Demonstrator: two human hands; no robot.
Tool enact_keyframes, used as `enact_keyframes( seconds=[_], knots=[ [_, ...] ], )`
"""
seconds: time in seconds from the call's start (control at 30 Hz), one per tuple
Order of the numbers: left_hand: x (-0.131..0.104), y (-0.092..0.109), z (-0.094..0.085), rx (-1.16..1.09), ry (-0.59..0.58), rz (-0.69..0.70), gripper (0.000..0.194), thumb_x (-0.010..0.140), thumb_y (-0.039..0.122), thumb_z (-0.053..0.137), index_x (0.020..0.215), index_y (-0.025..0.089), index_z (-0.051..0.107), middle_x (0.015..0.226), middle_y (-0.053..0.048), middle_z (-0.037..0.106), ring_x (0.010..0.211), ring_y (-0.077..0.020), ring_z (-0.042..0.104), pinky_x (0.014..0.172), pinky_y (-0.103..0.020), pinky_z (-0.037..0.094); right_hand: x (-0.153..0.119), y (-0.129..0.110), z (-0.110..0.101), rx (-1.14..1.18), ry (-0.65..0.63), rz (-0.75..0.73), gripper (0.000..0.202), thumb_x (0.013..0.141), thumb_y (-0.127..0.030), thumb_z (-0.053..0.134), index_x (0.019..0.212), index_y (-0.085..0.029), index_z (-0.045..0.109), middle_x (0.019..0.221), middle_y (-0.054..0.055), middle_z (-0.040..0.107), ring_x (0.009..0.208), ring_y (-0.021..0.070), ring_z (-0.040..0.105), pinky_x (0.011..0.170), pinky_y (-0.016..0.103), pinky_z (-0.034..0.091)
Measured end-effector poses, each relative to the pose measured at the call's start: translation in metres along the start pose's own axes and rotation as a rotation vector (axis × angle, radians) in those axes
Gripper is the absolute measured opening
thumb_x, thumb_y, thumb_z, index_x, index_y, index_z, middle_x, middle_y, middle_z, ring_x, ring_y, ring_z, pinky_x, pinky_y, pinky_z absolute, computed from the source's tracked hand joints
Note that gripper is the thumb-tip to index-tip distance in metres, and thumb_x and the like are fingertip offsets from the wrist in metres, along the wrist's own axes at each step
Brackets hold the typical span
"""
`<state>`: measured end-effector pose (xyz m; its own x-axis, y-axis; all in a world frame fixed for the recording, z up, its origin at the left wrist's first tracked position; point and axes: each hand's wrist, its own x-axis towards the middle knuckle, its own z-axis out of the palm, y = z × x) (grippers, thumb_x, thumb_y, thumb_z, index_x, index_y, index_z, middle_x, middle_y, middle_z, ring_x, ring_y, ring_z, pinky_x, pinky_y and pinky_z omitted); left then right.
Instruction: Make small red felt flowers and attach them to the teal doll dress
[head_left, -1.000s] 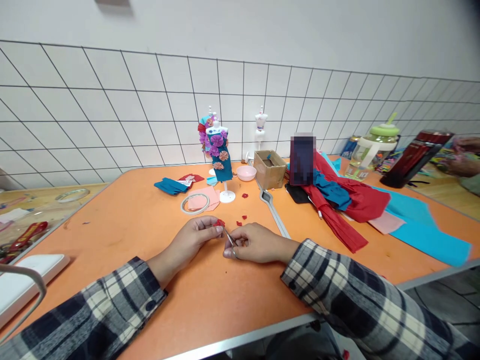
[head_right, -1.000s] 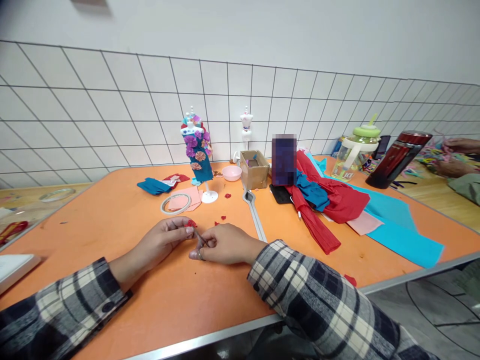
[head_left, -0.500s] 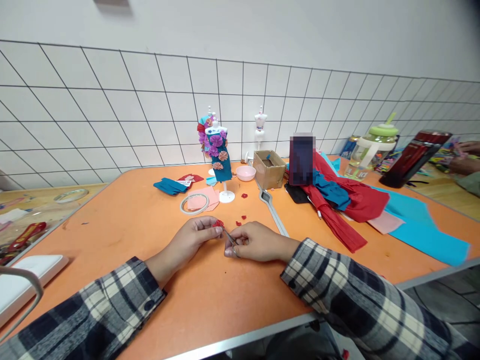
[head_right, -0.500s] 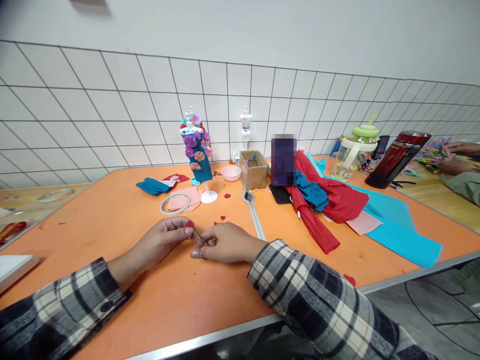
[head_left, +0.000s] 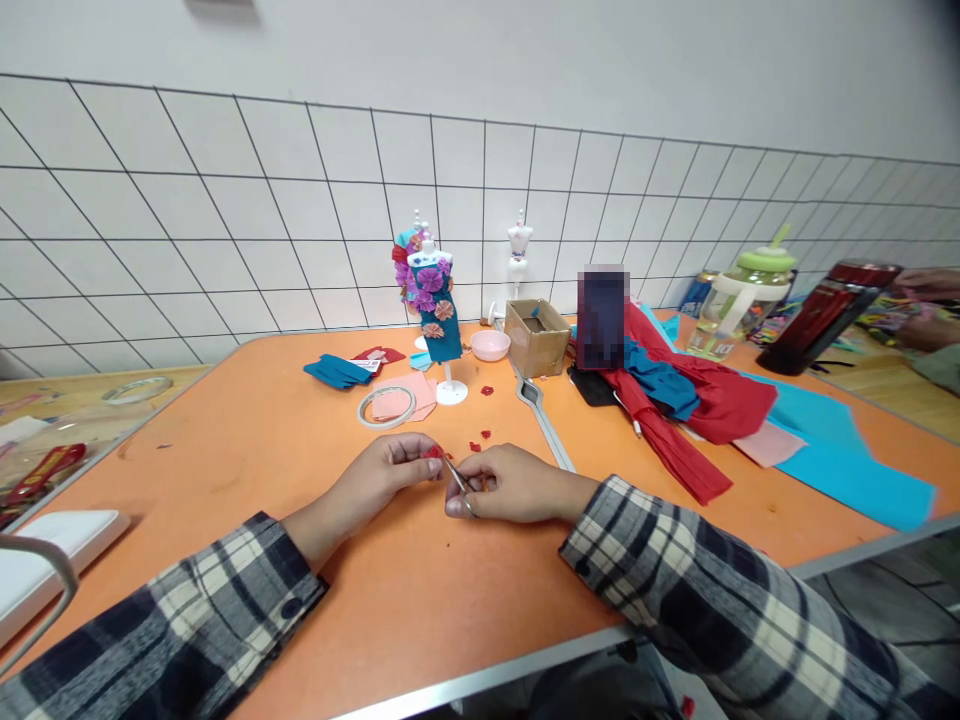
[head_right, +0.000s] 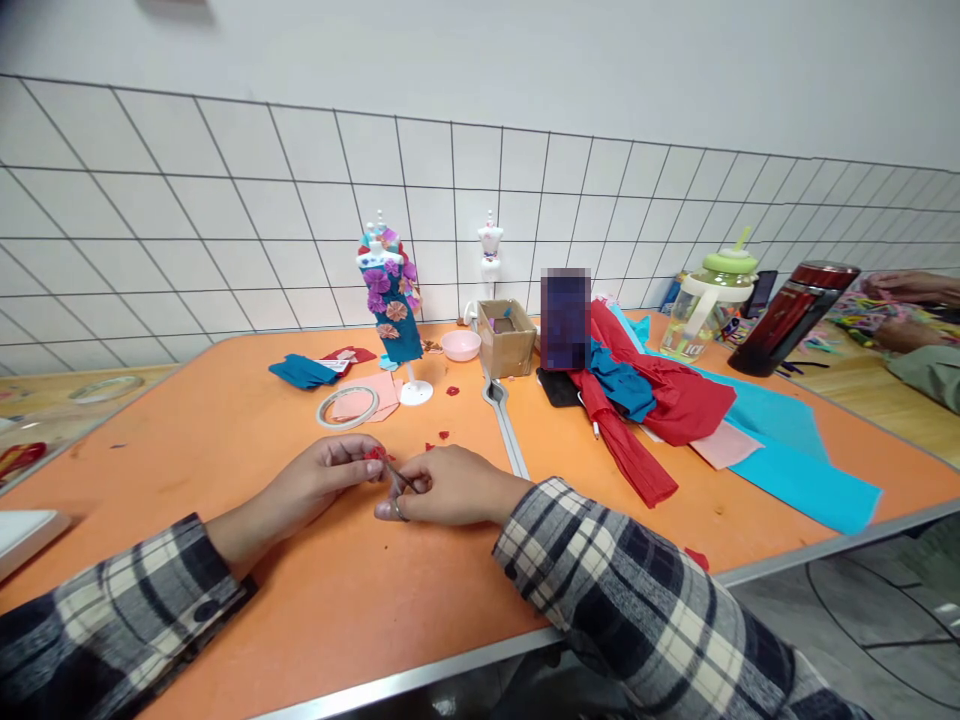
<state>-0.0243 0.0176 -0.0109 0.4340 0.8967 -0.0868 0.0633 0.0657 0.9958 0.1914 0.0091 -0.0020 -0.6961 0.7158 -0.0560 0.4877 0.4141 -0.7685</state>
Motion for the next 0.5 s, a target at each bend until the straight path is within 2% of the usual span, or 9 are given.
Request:
enact_keyframes(
  seconds=[0.13, 0.3, 0.5],
  knots=[
    [-0.0001, 0.0001, -0.0011, 0.012, -0.023, -0.006, 0.024, 0.071, 0.036, 0.077, 0.079, 0.016, 0.065, 0.076, -0.005, 0.071, 0.078, -0.0210, 0.064, 0.076, -0.033, 0.047, 0.0012, -0.0001, -0.0005, -0.020, 0.008, 0.017, 0.029, 0.082, -0.046, 0.063, 0.090, -0.019, 0.071, 0.061, -0.006, 0.044, 0.057, 0.0089, 0.041, 0.053, 0.022, 0.029],
    [0.0010, -0.0031, -0.0029, -0.042, 0.022, 0.023, 0.025, 0.071, 0.036, 0.078, 0.080, 0.016, 0.068, 0.076, -0.004, 0.070, 0.077, -0.0186, 0.062, 0.076, -0.031, 0.047, 0.0022, 0.0020, 0.0000, 0.015, 0.018, 0.028, 0.030, 0.082, -0.047, 0.063, 0.088, -0.019, 0.070, 0.065, -0.004, 0.050, 0.059, 0.0093, 0.042, 0.054, 0.022, 0.030],
    [0.0002, 0.0016, 0.0006, -0.108, 0.053, 0.015, 0.027, 0.064, 0.036, 0.083, 0.076, 0.016, 0.070, 0.074, -0.002, 0.068, 0.073, -0.0155, 0.060, 0.074, -0.027, 0.046, 0.0005, 0.0009, -0.0017, -0.049, -0.005, 0.016, 0.029, 0.081, -0.048, 0.063, 0.086, -0.021, 0.070, 0.065, -0.004, 0.052, 0.060, 0.0099, 0.046, 0.054, 0.022, 0.031]
  ],
)
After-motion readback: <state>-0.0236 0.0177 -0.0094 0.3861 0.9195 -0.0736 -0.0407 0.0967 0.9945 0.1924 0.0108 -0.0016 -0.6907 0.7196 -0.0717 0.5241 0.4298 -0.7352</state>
